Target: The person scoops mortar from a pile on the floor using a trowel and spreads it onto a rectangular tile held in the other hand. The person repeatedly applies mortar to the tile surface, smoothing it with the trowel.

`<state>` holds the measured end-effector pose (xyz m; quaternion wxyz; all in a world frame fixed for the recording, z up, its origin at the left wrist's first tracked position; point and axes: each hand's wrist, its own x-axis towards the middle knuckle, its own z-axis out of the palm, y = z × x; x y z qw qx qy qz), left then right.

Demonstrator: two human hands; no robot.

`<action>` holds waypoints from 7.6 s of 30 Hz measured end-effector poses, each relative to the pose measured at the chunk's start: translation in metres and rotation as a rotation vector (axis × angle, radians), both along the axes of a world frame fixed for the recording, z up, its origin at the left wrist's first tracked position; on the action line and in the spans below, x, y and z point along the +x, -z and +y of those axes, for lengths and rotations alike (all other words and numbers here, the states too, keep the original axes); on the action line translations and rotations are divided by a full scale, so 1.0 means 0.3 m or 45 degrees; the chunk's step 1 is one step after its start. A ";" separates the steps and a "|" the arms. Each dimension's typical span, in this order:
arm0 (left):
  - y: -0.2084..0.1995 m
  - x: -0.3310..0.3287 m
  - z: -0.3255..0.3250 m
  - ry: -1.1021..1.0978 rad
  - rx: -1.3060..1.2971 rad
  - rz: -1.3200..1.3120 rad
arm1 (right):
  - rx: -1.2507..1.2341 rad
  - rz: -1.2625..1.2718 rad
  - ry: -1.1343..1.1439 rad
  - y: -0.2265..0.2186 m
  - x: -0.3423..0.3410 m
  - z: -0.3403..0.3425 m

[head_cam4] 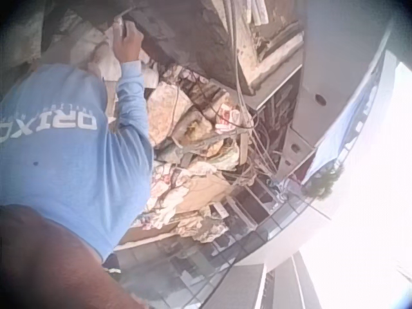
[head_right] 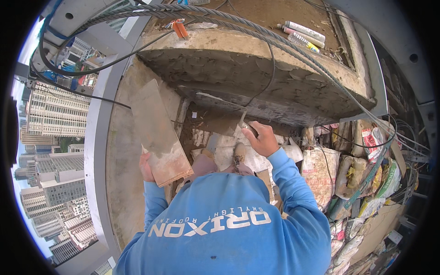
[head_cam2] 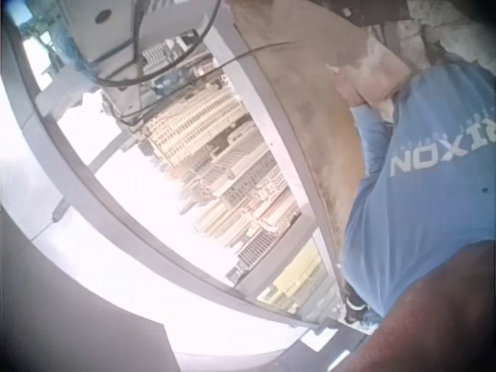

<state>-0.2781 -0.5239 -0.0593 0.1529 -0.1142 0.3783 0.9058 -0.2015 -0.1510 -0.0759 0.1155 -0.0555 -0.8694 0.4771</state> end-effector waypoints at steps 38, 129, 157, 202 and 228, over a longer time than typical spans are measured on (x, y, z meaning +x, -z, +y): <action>0.128 0.136 0.743 2.212 -0.099 -0.195 | -1.035 -0.774 3.061 0.825 1.480 -1.736; 1.965 1.000 0.430 2.739 -0.829 -0.900 | 0.387 -0.362 2.413 2.280 1.376 -1.416; 2.041 0.916 0.576 2.789 -0.729 -0.568 | -1.462 -0.274 3.762 2.815 1.124 -2.152; 2.040 0.814 0.598 2.821 -0.790 -0.588 | -1.576 -0.571 3.625 2.733 0.695 -1.701; 2.055 0.838 0.559 2.787 -0.805 -0.563 | -2.025 0.442 3.654 2.697 0.935 -1.783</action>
